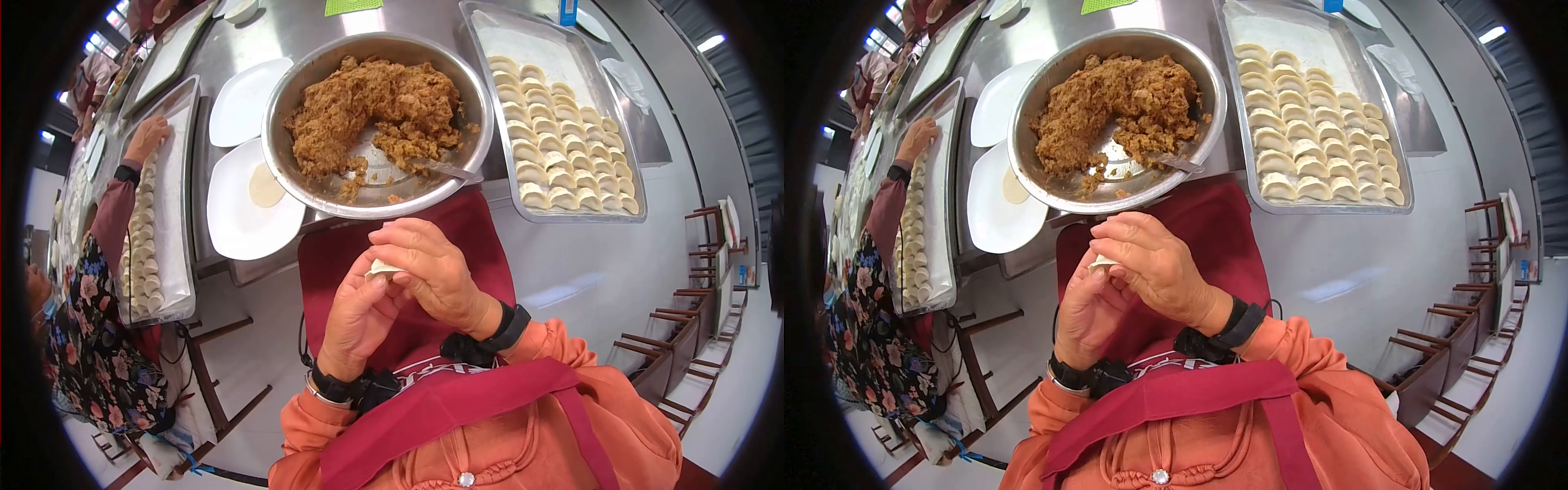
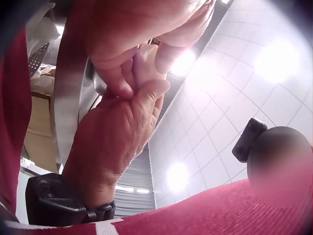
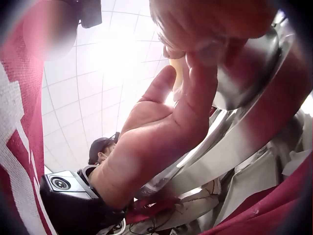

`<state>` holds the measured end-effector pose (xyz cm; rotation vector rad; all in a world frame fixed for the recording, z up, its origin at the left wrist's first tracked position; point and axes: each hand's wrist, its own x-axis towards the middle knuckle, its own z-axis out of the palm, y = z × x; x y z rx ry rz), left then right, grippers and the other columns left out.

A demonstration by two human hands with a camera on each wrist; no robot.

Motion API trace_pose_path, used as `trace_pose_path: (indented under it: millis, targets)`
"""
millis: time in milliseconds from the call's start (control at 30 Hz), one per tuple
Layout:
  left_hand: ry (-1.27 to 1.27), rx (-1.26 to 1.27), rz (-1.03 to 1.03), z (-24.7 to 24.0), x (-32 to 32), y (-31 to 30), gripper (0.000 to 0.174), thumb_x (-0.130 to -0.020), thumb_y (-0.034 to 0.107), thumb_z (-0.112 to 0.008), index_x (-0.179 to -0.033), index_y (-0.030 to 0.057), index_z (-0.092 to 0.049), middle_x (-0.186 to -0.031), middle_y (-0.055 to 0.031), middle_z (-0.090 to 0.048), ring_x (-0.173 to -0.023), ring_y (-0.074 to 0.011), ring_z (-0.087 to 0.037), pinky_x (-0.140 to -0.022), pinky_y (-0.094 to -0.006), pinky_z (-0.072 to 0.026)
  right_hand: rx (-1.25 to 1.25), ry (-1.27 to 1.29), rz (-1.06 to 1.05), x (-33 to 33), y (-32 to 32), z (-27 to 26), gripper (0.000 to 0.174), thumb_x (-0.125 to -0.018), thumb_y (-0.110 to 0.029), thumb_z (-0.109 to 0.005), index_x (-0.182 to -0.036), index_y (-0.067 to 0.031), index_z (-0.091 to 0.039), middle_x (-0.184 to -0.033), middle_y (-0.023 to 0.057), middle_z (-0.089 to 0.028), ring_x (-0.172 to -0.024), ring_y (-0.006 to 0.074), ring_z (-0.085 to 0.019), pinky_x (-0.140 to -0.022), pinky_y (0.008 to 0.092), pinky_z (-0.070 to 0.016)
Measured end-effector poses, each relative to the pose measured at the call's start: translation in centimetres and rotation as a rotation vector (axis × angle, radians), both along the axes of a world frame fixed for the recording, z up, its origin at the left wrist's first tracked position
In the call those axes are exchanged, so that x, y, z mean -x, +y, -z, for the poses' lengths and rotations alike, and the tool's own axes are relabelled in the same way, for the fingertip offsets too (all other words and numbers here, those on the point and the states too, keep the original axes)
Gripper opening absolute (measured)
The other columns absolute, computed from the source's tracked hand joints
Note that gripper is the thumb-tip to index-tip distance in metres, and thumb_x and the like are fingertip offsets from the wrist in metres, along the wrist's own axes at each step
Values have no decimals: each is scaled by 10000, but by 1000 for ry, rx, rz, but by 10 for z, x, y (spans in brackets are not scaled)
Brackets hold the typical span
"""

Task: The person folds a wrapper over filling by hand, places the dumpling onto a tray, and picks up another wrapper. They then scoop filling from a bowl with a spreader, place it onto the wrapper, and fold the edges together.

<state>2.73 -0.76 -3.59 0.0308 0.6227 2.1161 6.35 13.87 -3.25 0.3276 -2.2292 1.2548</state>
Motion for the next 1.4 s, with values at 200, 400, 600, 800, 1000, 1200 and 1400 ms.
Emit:
trace_pose_path:
  millis: [200,400,600,800,1000,1200,1400]
  targets:
    - [-14,-10,11,-3,0,1,477,-826,161,-585,-1246,58,-385,-1110,-54,-530,-1009,-146,-534,-887,-311,-432,16,-11,7,-2,-2,-6,316,-761,-171,-592,-1046,-33,-578,-1085,124,-571,-1001,329,-522,-831,386,-450]
    - [-30,-27,34,-4,-1,1,506,-834,215,-577,-1262,41,-369,-1120,-62,-526,-1019,-153,-530,-887,-305,-425,-4,-2,23,-3,3,2,354,-736,-199,-617,-1045,-31,-580,-1087,129,-568,-999,327,-522,-823,387,-455]
    - [-21,40,13,-7,-1,9,497,-854,259,-548,-1248,23,-357,-1091,-73,-518,-1013,-168,-515,-876,-301,-413,-38,-51,36,-9,7,-1,437,-681,-256,-664,-1047,-37,-573,-1086,129,-564,-988,338,-521,-818,388,-456]
    - [127,288,70,5,-5,14,399,-884,171,-474,-1243,13,-399,-1159,-81,-494,-1040,-163,-500,-864,-291,-413,-172,-154,142,-23,18,-1,393,-636,-165,-675,-998,-63,-563,-979,87,-557,-879,284,-528,-743,356,-463]
    - [240,415,198,8,-7,24,487,-864,194,-506,-1290,30,-338,-1130,-60,-490,-978,-149,-506,-847,-302,-413,-321,-250,143,-26,22,2,276,-636,-105,-609,-908,-97,-564,-891,38,-577,-780,229,-550,-651,321,-479]
    - [270,418,241,10,-7,29,529,-849,206,-535,-1306,44,-322,-1115,-41,-483,-953,-139,-499,-850,-296,-412,-330,-215,111,-30,32,3,307,-631,-67,-608,-934,-69,-559,-871,49,-573,-755,229,-547,-660,321,-473]
    - [270,340,346,10,-3,36,571,-850,95,-497,-1346,-11,-234,-1262,-88,-395,-1082,-149,-454,-893,-288,-399,-339,-254,73,-35,43,4,256,-647,-102,-619,-889,-82,-536,-815,49,-561,-742,226,-542,-649,321,-469]
